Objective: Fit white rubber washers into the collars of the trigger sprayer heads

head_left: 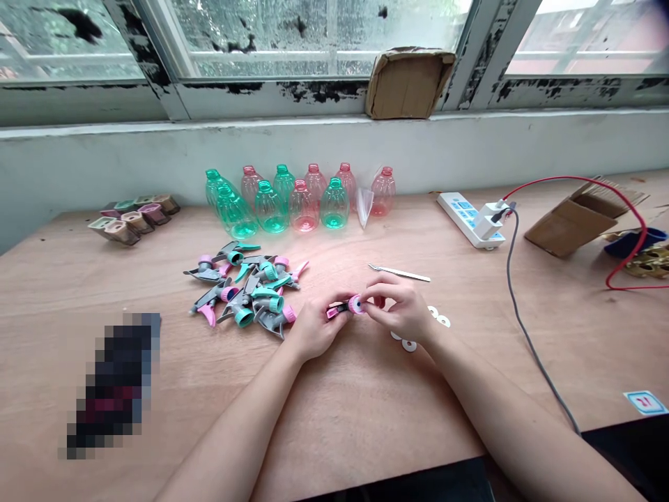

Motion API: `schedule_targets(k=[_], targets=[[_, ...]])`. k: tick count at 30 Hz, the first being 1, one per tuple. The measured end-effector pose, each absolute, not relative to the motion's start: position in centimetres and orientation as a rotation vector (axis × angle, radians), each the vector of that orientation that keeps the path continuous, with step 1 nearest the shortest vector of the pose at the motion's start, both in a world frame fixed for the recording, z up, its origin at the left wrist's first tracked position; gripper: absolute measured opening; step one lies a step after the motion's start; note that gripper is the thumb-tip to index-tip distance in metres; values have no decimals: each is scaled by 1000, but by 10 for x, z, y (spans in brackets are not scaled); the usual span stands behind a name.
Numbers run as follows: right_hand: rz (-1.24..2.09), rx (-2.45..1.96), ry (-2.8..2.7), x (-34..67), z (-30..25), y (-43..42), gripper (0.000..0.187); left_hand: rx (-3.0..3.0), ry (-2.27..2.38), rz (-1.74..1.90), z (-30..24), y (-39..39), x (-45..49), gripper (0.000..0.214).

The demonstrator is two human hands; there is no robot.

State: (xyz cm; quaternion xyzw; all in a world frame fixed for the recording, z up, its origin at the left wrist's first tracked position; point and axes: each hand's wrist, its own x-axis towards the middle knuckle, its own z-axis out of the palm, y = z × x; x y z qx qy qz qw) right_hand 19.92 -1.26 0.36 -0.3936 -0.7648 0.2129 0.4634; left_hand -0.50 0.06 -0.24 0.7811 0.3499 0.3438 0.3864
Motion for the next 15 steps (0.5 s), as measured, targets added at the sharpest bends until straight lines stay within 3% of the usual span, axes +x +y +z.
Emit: schedule_targets(k=[15], targets=[[315, -981, -2087, 204, 6, -11, 16, 2128, 1033, 918, -4, -2, -4, 25]])
